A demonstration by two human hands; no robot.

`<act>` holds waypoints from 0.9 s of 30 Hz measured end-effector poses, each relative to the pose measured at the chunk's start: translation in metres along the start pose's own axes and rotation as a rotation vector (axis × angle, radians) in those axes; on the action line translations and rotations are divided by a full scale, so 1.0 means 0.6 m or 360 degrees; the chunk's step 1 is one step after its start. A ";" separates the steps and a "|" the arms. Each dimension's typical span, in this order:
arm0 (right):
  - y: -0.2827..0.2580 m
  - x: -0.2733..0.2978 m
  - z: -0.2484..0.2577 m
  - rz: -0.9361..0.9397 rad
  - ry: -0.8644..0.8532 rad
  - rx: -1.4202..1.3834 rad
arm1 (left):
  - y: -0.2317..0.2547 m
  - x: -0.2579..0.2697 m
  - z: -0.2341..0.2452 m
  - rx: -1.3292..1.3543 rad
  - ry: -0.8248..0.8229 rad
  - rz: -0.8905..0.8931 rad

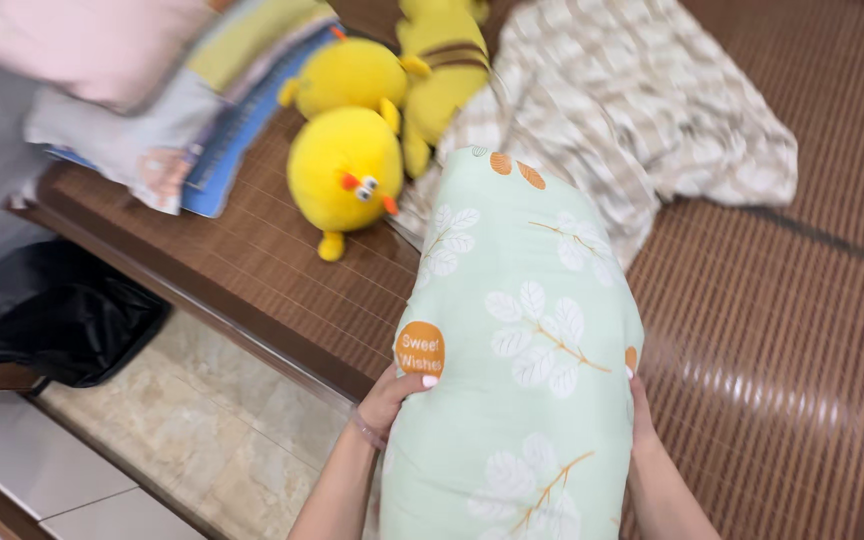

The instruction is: The person folds a light green patterned comforter on a bamboo mat, then places it on a stack of other bedding. They then pick up a beige checkered comforter, shake it out, and fold it on the mat.

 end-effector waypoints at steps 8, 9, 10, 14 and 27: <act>0.049 0.035 -0.376 0.0075 -0.0379 0.0145 | 0.272 0.222 0.123 0.0025 0.0084 -0.0329; 0.063 0.045 -0.430 0.0104 -0.0312 0.0196 | 0.305 0.247 0.148 0.0009 0.0094 -0.0387; 0.087 0.055 -0.487 0.0122 -0.0253 0.0251 | 0.333 0.273 0.172 0.0004 0.0083 -0.0406; 0.193 0.115 -0.707 -0.0089 -0.0387 0.0266 | 0.443 0.387 0.262 0.0011 0.0174 -0.0428; 0.289 0.004 -1.047 0.0088 -0.0188 0.0338 | 0.746 0.367 0.469 -0.0008 0.0238 -0.0452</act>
Point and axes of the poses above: each hand's wrist, its own x-axis away from the middle knuckle, its own z-axis out of the back of the hand, y = z × x, the point moved 4 cm from there along -x, towards the middle knuckle, and after that the axes turned 7 degrees about y, right-handed, at the moved point
